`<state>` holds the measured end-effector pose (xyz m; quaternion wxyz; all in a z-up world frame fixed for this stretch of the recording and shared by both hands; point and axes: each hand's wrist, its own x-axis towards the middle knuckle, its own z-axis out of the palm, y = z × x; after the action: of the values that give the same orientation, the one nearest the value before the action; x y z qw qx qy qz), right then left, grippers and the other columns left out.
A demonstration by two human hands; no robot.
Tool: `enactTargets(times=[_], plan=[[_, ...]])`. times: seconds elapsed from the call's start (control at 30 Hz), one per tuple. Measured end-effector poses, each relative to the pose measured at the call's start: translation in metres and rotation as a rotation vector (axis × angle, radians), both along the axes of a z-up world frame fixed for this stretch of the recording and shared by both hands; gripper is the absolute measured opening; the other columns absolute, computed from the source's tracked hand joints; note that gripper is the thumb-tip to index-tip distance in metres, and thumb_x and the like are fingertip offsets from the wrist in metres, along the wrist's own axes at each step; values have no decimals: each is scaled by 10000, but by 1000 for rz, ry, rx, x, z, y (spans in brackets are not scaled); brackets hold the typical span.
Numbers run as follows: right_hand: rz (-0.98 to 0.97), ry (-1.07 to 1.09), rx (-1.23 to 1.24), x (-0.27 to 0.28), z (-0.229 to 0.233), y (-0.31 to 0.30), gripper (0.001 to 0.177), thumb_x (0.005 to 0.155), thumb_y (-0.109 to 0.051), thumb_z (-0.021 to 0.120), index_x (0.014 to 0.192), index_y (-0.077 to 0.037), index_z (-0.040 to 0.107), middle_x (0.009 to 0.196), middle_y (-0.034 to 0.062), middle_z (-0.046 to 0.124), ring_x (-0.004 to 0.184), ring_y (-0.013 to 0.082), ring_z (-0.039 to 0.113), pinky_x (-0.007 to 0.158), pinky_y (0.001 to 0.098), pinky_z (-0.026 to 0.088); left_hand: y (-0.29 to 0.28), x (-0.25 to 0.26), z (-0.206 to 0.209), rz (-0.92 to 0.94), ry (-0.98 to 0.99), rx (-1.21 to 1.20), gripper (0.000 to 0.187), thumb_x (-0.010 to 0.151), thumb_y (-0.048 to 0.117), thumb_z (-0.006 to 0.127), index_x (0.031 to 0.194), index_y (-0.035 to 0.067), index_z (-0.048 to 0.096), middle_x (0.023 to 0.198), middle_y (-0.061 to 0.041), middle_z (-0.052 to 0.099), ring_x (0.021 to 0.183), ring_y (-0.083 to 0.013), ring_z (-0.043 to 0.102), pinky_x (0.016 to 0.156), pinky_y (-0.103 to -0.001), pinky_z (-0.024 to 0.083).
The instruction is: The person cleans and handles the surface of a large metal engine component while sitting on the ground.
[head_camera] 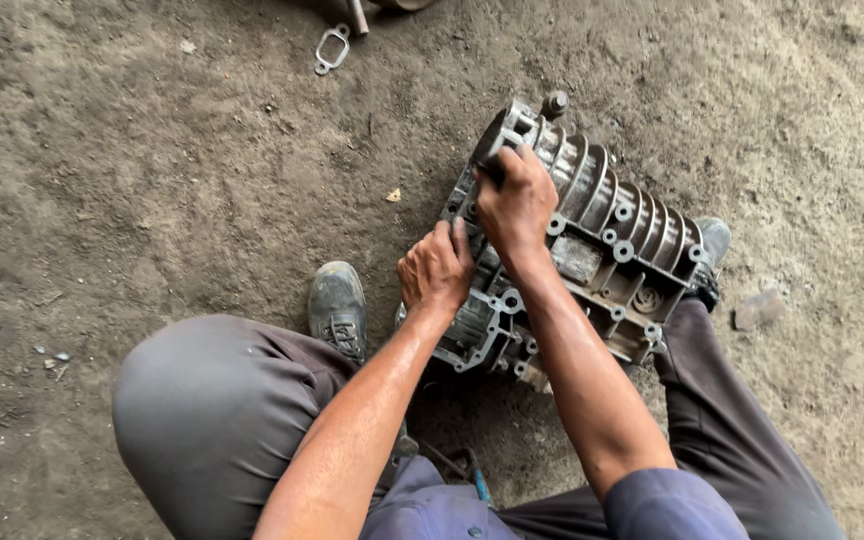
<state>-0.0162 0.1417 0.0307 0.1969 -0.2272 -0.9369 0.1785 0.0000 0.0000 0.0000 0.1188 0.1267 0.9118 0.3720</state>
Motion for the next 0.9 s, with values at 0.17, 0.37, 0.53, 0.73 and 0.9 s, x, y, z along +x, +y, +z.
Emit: enactTargets(times=[0.17,0.37,0.53,0.73,0.9], plan=[[6,109,-36,21,19,-9,144,895,-143,813,842,-91,690,818,43,635,692,190,600,581,382,464,1,-3,8,20,25,49,514,1092,451,328,793,128,592,577,-64,602,431,-231,550,410,-422,432],[50,64,7,6,32,0,141,810,-172,856,807,-104,733,811,65,646,734,217,619,615,410,458,-2,-2,16,5,-21,59,503,1099,427,334,805,117,599,579,-76,613,429,-249,573,411,-430,424],[52,7,-42,34,28,-8,175,811,-197,875,807,-100,730,817,74,649,740,232,626,661,415,474,-3,-4,16,10,-18,59,488,1085,421,350,821,106,612,602,-102,637,455,-270,618,435,-430,446],[56,13,-46,22,25,-4,195,820,-226,888,865,-110,739,873,46,666,800,201,632,675,390,505,0,1,13,15,109,67,504,1107,418,350,833,90,617,656,-125,662,532,-298,637,485,-455,478],[145,-33,-31,21,25,1,146,852,-227,875,860,-150,751,874,4,688,773,156,639,652,355,516,-2,-2,15,-3,-10,24,515,1105,423,334,821,99,615,621,-106,655,487,-261,625,488,-449,482]])
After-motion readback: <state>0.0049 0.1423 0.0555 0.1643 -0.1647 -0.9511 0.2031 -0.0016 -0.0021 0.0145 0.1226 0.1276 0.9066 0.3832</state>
